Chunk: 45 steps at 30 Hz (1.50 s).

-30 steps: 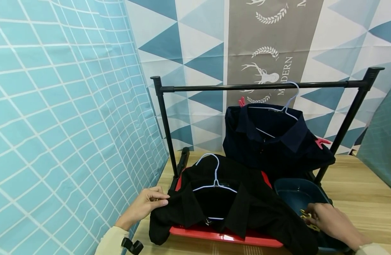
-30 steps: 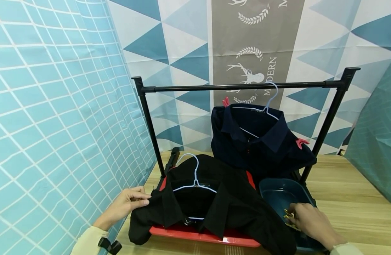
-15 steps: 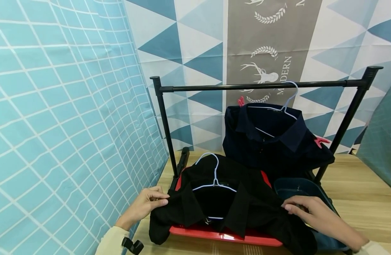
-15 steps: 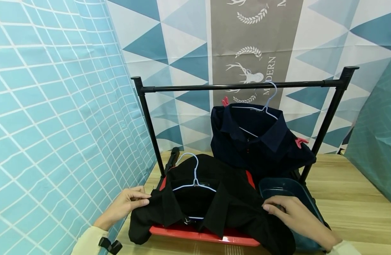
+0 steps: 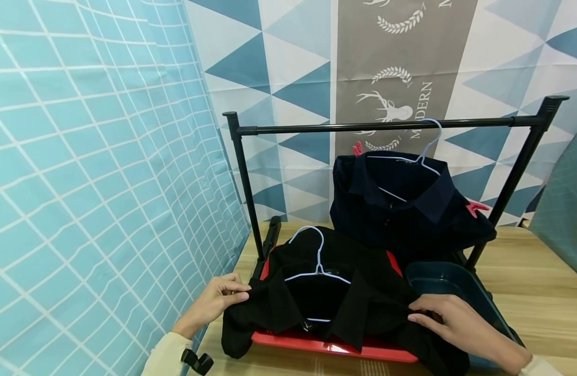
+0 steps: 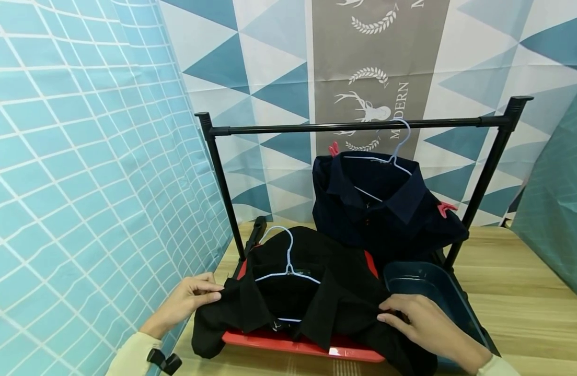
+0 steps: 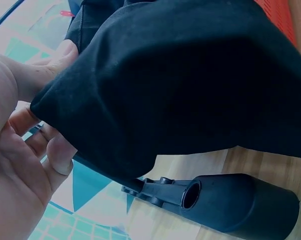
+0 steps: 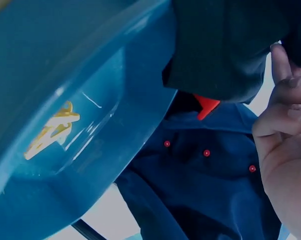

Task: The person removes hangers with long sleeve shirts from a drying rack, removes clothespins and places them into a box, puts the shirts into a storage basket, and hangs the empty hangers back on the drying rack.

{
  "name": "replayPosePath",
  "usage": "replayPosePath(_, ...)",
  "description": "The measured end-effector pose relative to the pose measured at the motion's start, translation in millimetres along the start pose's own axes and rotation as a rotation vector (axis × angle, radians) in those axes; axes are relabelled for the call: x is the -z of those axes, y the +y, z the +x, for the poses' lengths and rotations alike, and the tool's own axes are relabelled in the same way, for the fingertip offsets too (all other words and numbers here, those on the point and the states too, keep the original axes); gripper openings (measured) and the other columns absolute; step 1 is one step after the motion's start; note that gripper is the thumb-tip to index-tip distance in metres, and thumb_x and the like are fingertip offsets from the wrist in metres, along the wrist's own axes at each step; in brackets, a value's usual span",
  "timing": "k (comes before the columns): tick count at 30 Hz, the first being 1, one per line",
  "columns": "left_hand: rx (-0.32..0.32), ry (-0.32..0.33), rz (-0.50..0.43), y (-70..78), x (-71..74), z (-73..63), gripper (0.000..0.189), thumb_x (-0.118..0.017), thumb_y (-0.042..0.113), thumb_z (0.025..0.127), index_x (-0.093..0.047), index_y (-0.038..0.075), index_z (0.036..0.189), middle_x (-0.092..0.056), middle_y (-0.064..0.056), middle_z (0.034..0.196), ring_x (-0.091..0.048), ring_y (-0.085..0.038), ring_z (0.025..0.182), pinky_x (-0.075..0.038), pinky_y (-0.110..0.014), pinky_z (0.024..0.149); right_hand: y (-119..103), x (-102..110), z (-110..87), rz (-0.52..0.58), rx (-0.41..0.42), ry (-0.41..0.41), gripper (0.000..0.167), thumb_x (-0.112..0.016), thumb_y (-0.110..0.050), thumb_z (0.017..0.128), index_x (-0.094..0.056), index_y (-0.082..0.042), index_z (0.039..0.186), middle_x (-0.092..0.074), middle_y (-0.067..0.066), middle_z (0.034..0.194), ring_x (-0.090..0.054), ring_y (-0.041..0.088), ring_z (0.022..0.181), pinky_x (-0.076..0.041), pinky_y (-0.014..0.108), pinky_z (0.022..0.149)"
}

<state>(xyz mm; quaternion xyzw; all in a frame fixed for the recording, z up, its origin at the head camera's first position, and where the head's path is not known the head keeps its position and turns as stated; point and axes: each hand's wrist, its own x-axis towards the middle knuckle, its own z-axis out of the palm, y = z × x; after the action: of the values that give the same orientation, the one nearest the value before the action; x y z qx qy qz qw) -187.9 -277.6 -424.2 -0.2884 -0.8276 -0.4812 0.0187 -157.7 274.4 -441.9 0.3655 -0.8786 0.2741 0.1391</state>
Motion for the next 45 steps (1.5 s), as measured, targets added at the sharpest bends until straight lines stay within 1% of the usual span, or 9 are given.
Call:
replayPosePath(4,-0.003,0.015,0.011,1.0,-0.6,0.1,0.021,-0.071,0.012,0.097,-0.079,0.005,0.116,-0.059,-0.004,0.083,-0.048,-0.021,0.068,-0.041,-0.027,0.065,-1,-4,1.5,-0.029,0.038,0.041,0.021,-0.072,-0.011,0.097,-0.073,-0.030,0.107,-0.069,-0.020,0.099,-0.063,-0.004,0.082,-0.052,0.021,0.067)
replayPosePath(8,-0.037,0.050,0.083,4.8,-2.5,2.2,0.019,-0.073,0.013,0.096,-0.081,0.009,0.112,-0.061,0.002,0.082,-0.048,-0.016,0.066,-0.040,-0.028,0.061,-3,-6,3.8,-0.012,0.086,0.101,0.031,-0.072,0.000,0.094,-0.072,-0.028,0.108,-0.069,-0.019,0.099,-0.064,-0.003,0.081,-0.048,0.014,0.070)
replayPosePath(14,-0.173,0.075,0.225,19.6,-8.0,16.5,0.018,-0.075,0.012,0.094,-0.082,0.013,0.110,-0.060,0.013,0.081,-0.046,-0.005,0.064,-0.041,-0.024,0.059,-12,-5,13.8,-0.011,0.133,0.164,0.041,-0.075,0.008,0.088,-0.072,-0.026,0.109,-0.070,-0.017,0.099,-0.063,-0.002,0.080,-0.044,0.011,0.071)
replayPosePath(20,-0.285,0.083,0.296,35.7,-12.2,37.9,0.018,-0.078,0.008,0.091,-0.083,0.011,0.108,-0.060,0.016,0.080,-0.046,-0.002,0.063,-0.040,-0.022,0.056,-23,-1,27.7,-0.060,0.141,0.192,0.039,-0.077,0.009,0.085,-0.073,-0.023,0.107,-0.070,-0.016,0.097,-0.059,-0.004,0.077,-0.043,0.011,0.069)
replayPosePath(31,-0.423,0.083,0.328,60.8,-20.0,68.9,0.021,-0.079,-0.002,0.087,-0.083,0.005,0.106,-0.063,0.010,0.083,-0.054,-0.003,0.069,-0.047,-0.022,0.060,-33,-2,47.0,-0.069,0.203,0.210,0.036,-0.079,0.010,0.081,-0.074,-0.016,0.105,-0.071,-0.012,0.095,-0.056,-0.005,0.072,-0.044,0.010,0.068)
replayPosePath(34,-0.458,0.063,0.347,66.7,-22.4,76.5,0.017,-0.077,-0.006,0.087,-0.083,0.009,0.093,-0.060,0.010,0.083,-0.052,-0.003,0.071,-0.046,-0.022,0.064,-35,-1,50.0,-0.075,0.202,0.211,0.034,-0.079,0.009,0.082,-0.074,-0.016,0.105,-0.071,-0.012,0.095,-0.055,-0.005,0.071,-0.043,0.009,0.067)
replayPosePath(37,-0.506,0.050,0.362,70.8,-24.8,82.9,0.024,-0.075,-0.007,0.088,-0.076,0.015,0.079,-0.056,0.009,0.082,-0.048,-0.006,0.072,-0.042,-0.023,0.065,-36,-1,52.4,-0.083,0.189,0.215,0.028,-0.077,0.005,0.087,-0.075,-0.016,0.105,-0.071,-0.011,0.095,-0.055,-0.005,0.071,-0.043,0.009,0.067)
replayPosePath(41,-0.563,0.078,0.356,71.3,-25.3,85.6,0.032,-0.073,-0.010,0.088,-0.069,0.018,0.073,-0.056,0.006,0.080,-0.045,-0.008,0.069,-0.040,-0.023,0.063,-37,-2,54.0,-0.074,0.181,0.223,0.019,-0.075,-0.001,0.092,-0.075,-0.015,0.105,-0.072,-0.010,0.096,-0.057,-0.005,0.074,-0.044,0.009,0.069)
replayPosePath(45,-0.562,0.111,0.341,65.6,-21.8,82.7,0.033,-0.073,-0.013,0.086,-0.070,0.017,0.073,-0.058,0.004,0.079,-0.046,-0.008,0.066,-0.041,-0.023,0.062,-36,-4,52.6,-0.060,0.169,0.256,0.018,-0.075,-0.003,0.093,-0.075,-0.016,0.105,-0.073,-0.008,0.095,-0.059,-0.004,0.074,-0.045,0.010,0.067)
